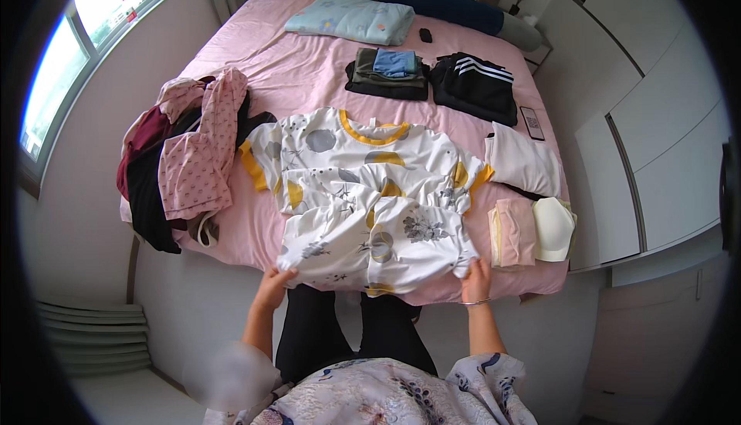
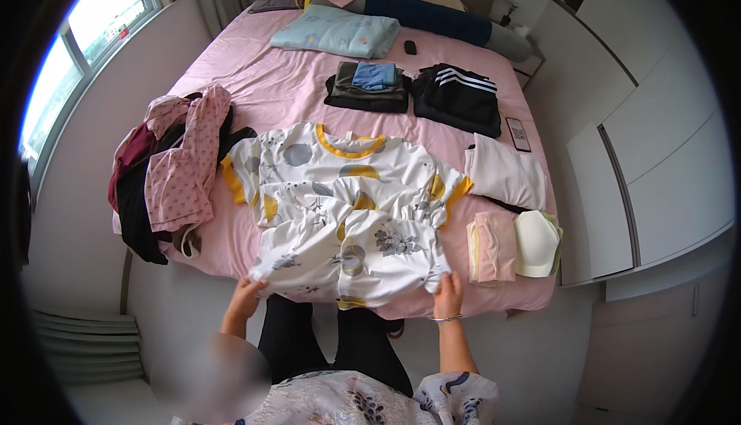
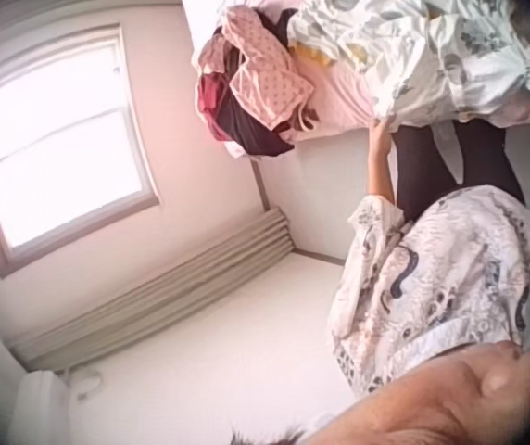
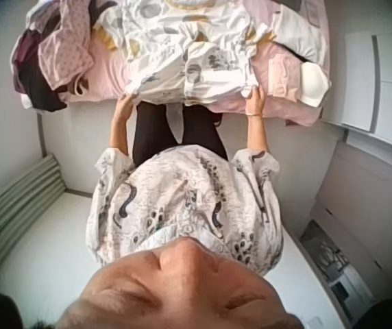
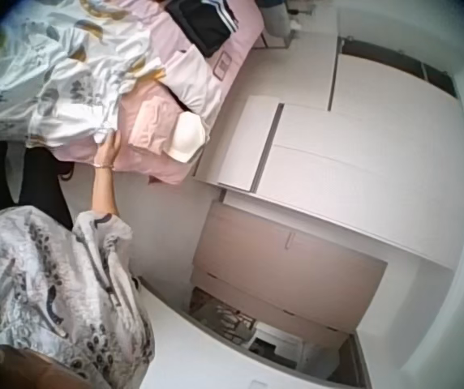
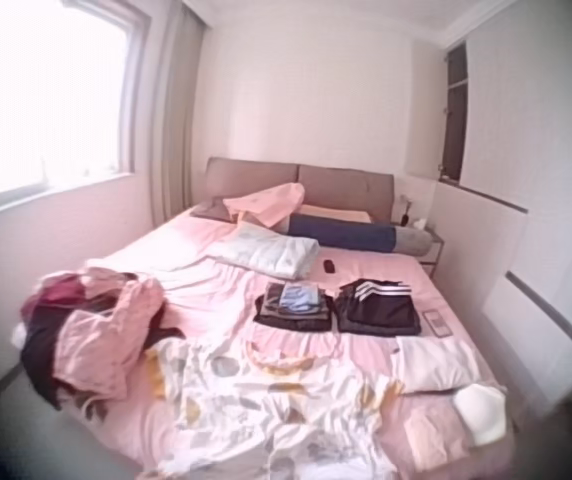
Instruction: The person folds a white button-up shirt, a patterned long-sleeve shirt, and black pants on a bed. Each item is smoothed, folded in sections, and placed into a neat stack on the bed.
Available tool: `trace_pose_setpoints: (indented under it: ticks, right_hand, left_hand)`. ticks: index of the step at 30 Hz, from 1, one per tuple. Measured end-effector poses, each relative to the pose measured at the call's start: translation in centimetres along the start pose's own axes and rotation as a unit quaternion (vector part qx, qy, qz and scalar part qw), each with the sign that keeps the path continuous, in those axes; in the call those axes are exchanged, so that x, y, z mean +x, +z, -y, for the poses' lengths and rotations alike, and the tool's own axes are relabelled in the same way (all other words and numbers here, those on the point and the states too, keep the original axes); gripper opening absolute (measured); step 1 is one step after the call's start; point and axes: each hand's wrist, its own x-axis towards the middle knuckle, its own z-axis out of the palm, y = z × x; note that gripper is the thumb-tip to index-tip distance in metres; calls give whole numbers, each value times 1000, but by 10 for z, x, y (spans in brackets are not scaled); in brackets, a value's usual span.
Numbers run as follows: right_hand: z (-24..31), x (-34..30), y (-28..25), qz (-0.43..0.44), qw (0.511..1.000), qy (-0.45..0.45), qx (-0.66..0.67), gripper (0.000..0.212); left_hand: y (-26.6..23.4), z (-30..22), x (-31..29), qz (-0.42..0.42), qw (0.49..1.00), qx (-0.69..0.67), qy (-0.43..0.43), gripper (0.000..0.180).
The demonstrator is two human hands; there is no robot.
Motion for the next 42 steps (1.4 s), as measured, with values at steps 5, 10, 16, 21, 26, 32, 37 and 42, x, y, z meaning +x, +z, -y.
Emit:
trace_pose_setpoints:
  ticks: [5,10,16,21,26,32,37,42]
  right_hand:
    - [35,-13,4,-49,993,-68,82,12]
    - [98,-46,23,-4,991,-75,110,10]
    - [38,25,4,1,994,101,50,19]
    - [-16,29,-31,-69,987,102,-100,21]
    - [-16,20,-44,-47,925,-167,-337,23]
    - [19,-10,13,39,746,-336,-574,31]
    - [0,14,-8,79,794,-280,-534,27]
    - [7,20,-10,137,808,-257,-513,21]
  left_hand:
    - [10,-45,-31,-2,996,-71,52,34]
    - [30,-92,-56,-11,981,-125,147,35]
    - [5,-68,46,-48,971,-225,-65,36]
    - [-21,-4,71,17,939,-342,-13,46]
    - [-4,-6,53,29,957,-285,42,49]
    - [12,-17,40,81,928,-359,57,51]
    - [27,-43,32,73,941,-312,110,53]
    - [19,-59,23,18,988,-26,150,58]
